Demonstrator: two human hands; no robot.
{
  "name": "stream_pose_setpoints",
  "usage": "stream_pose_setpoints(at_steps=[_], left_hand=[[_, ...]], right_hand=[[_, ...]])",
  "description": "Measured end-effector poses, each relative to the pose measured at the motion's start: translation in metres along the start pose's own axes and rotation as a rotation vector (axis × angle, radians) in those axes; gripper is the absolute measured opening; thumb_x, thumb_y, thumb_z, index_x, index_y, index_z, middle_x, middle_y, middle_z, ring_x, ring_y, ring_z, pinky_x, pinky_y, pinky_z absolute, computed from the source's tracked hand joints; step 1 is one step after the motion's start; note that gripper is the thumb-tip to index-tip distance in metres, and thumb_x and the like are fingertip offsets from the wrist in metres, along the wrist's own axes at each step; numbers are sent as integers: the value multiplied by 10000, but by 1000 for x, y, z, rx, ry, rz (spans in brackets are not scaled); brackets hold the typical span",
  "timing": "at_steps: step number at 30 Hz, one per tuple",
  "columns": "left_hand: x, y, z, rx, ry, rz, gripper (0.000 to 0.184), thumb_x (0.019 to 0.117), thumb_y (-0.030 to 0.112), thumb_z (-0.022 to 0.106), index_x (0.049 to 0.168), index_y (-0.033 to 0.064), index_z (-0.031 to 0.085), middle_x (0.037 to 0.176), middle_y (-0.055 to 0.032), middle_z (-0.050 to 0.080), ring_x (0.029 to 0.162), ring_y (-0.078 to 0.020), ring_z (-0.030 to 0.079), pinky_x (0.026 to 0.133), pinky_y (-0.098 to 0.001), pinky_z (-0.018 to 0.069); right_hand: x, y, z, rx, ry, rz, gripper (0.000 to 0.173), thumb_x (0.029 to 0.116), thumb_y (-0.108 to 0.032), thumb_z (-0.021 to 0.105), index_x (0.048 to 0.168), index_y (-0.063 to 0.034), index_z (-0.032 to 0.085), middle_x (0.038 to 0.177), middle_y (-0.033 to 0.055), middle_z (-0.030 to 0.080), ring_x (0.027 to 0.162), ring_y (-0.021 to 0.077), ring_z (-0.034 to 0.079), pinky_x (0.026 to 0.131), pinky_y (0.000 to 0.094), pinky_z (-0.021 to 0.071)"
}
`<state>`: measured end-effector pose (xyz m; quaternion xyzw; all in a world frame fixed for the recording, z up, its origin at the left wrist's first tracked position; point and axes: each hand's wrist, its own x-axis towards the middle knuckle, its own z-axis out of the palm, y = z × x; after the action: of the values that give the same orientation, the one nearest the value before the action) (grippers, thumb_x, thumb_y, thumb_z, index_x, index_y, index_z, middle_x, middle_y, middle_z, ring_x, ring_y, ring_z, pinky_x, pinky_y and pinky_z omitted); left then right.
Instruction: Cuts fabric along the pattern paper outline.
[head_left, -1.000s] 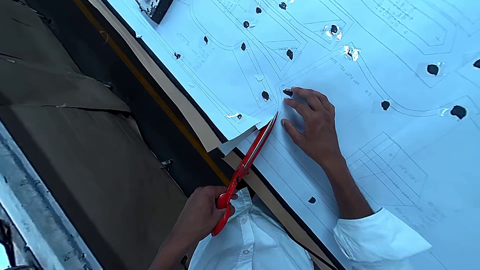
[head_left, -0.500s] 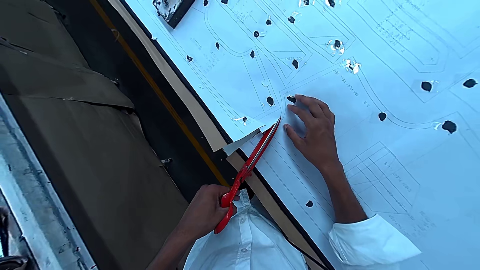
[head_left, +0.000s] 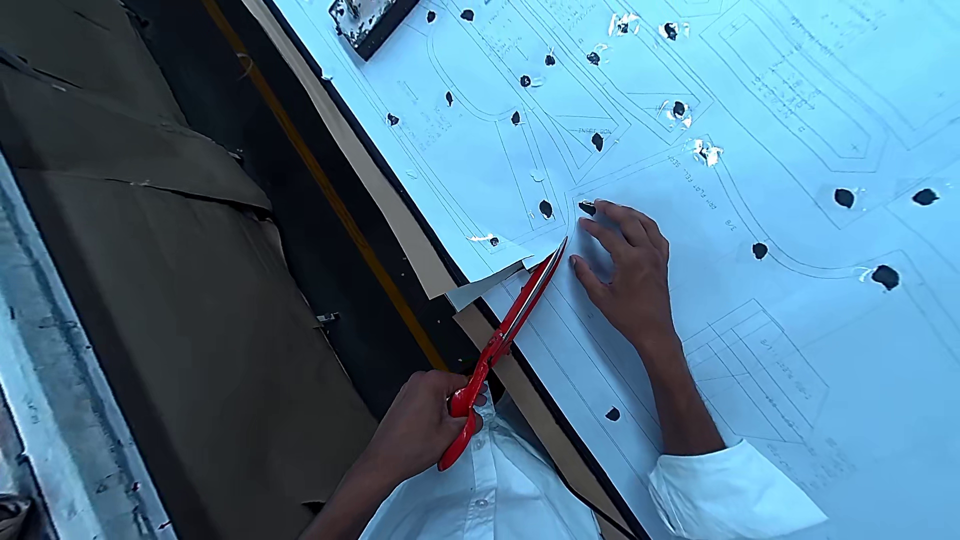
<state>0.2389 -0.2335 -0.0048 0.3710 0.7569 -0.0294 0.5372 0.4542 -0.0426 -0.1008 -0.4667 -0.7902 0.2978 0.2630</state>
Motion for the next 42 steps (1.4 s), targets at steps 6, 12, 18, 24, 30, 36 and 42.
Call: stream_pose_setpoints(at_steps=[6,12,18,24,30,36,42], left_hand=[[1,0,5,-46,-8,-6,163,901,123,711,1057,112,754,1003,29,784,733,-79,732,692,-292,623],[-1,6,14,-98,-32,-31,200,913,168,709,1101,109,745,1026,31,774,737,-73,724,710,-281,620],[-1,10,17,-65,-39,-63,232,926,228,690,1129,128,741,1057,37,773,834,-92,737,804,-335,616],[-3,17,22,-95,-37,-63,207,946,197,686,1125,110,742,1045,14,770,782,-98,734,753,-319,625],[-3,22,29,-132,-46,-78,206,949,180,683,1124,83,734,1005,-11,772,750,-102,733,728,-307,627],[-6,26,29,-157,-56,-82,210,951,195,688,1127,90,732,1033,0,773,781,-97,742,749,-307,630],[-2,29,35,-160,-47,-80,211,953,215,686,1129,110,737,1047,8,768,819,-120,744,791,-352,630]], right_hand=[[0,1,1,-1,1,3,363,929,-278,695,1255,-122,729,1482,86,566,1414,348,454,1140,585,316],[0,3,1,-13,-2,-6,375,931,-289,690,1268,-126,722,1489,76,560,1421,340,446,1150,579,312],[0,2,2,-5,12,-2,369,925,-276,691,1259,-124,727,1479,80,568,1410,337,460,1140,576,323],[0,3,1,-7,3,-10,378,930,-290,688,1270,-127,723,1481,85,566,1412,353,455,1143,594,320],[0,4,2,-12,5,-10,379,931,-294,685,1270,-126,722,1482,91,565,1410,351,458,1136,597,321],[0,5,3,-1,19,-12,372,926,-290,686,1255,-121,730,1476,91,570,1410,344,458,1136,594,322],[-1,5,2,3,16,-11,382,923,-294,685,1260,-118,725,1468,102,573,1400,350,468,1131,603,327]])
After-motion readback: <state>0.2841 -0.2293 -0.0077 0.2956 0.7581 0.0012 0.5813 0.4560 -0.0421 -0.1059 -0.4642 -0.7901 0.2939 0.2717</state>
